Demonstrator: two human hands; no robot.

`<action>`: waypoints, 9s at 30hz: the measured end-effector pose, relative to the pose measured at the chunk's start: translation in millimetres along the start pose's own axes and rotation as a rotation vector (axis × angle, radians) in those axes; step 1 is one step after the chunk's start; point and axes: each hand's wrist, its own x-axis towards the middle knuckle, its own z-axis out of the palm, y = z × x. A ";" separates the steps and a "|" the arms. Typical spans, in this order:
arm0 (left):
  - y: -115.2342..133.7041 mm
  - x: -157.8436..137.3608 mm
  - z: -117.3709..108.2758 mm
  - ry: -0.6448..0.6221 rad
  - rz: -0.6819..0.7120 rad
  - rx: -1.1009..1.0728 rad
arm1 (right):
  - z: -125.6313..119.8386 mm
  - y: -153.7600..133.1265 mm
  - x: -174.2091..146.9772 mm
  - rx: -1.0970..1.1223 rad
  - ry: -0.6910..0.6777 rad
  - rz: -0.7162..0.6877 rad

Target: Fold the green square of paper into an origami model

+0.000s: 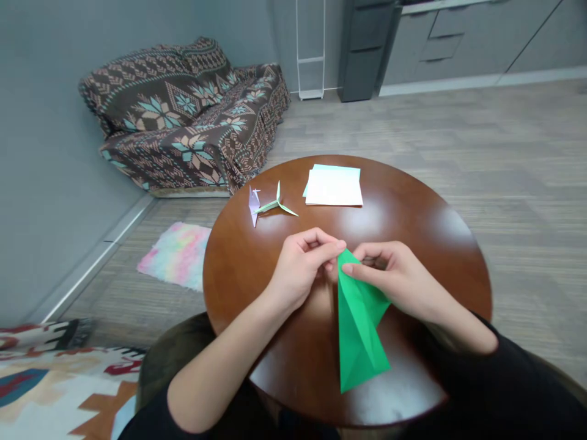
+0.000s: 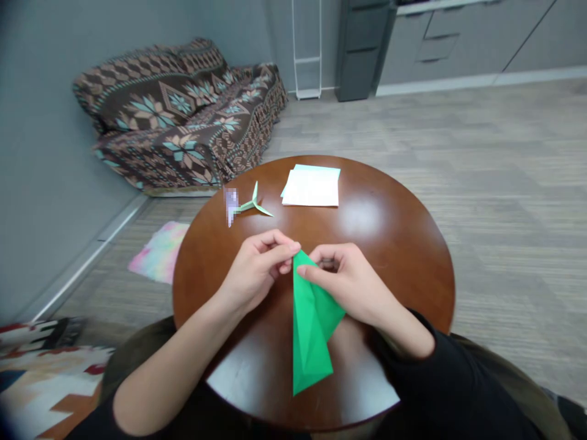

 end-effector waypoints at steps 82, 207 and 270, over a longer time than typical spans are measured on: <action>-3.9 -2.1 0.6 -0.045 0.027 0.163 | -4.4 7.9 4.3 0.082 0.091 0.028; -1.4 1.4 0.1 -0.025 -0.255 -0.203 | -2.9 11.2 4.5 -0.015 -0.011 0.012; -6.1 3.2 -3.5 -0.031 -0.122 -0.004 | -1.9 11.5 6.2 0.023 0.044 0.008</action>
